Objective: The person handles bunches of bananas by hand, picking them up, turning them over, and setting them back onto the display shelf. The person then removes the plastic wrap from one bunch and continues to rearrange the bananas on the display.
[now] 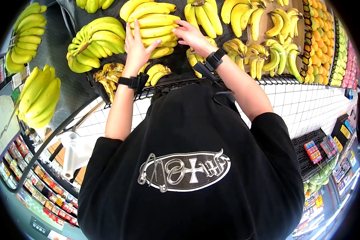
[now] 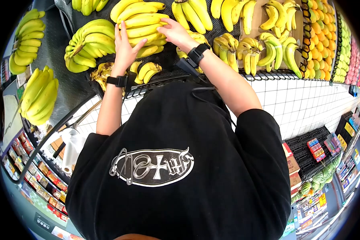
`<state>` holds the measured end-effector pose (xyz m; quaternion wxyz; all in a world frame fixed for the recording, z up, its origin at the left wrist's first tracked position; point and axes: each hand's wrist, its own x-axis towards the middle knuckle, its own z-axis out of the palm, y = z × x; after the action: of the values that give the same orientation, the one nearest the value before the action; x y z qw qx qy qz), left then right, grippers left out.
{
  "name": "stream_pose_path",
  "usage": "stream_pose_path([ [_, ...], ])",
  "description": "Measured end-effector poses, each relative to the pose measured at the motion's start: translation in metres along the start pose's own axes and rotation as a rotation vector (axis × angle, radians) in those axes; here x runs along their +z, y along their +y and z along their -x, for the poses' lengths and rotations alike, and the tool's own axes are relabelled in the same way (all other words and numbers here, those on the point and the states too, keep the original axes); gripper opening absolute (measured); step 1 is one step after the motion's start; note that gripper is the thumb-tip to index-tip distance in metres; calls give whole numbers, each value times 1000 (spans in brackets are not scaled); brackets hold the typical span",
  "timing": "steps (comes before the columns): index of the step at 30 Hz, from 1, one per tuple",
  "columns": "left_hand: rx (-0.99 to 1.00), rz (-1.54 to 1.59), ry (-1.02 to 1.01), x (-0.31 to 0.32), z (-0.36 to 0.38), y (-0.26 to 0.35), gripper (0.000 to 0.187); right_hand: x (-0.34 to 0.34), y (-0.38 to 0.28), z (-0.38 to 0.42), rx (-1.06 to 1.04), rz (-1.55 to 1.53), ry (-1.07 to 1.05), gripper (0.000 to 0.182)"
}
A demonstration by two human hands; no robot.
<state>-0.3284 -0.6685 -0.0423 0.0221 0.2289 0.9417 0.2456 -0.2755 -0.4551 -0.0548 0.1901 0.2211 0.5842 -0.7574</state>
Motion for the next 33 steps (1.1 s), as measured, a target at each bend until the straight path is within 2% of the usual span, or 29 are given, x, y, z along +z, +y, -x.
stream_pose_path([
  [2,-2,8,22,-1,1,-2,105,2,7,0,-162,188,-1,66],
  [3,29,38,39,-2,4,-5,104,6,6,4,-225,154,8,70],
  [8,5,148,135,6,26,-11,89,9,16,-13,-302,166,108,70],
  [10,-5,177,156,6,30,-15,87,9,10,-10,-353,439,137,69],
  [16,-22,295,129,-10,36,-18,77,17,14,-9,-431,417,45,48],
  [19,-8,295,128,-6,37,-21,76,16,17,-4,-533,670,102,44],
  [24,22,141,171,2,53,-23,78,16,14,1,-503,669,172,43],
  [27,-17,187,81,1,70,-27,79,17,16,-1,-458,645,206,47],
  [30,2,254,59,-11,83,-26,71,13,28,-9,-453,603,185,57],
  [32,-61,270,112,-16,88,-37,51,19,27,1,-396,549,189,62],
  [33,-196,406,134,-27,89,-40,49,19,26,10,-349,497,166,63],
])
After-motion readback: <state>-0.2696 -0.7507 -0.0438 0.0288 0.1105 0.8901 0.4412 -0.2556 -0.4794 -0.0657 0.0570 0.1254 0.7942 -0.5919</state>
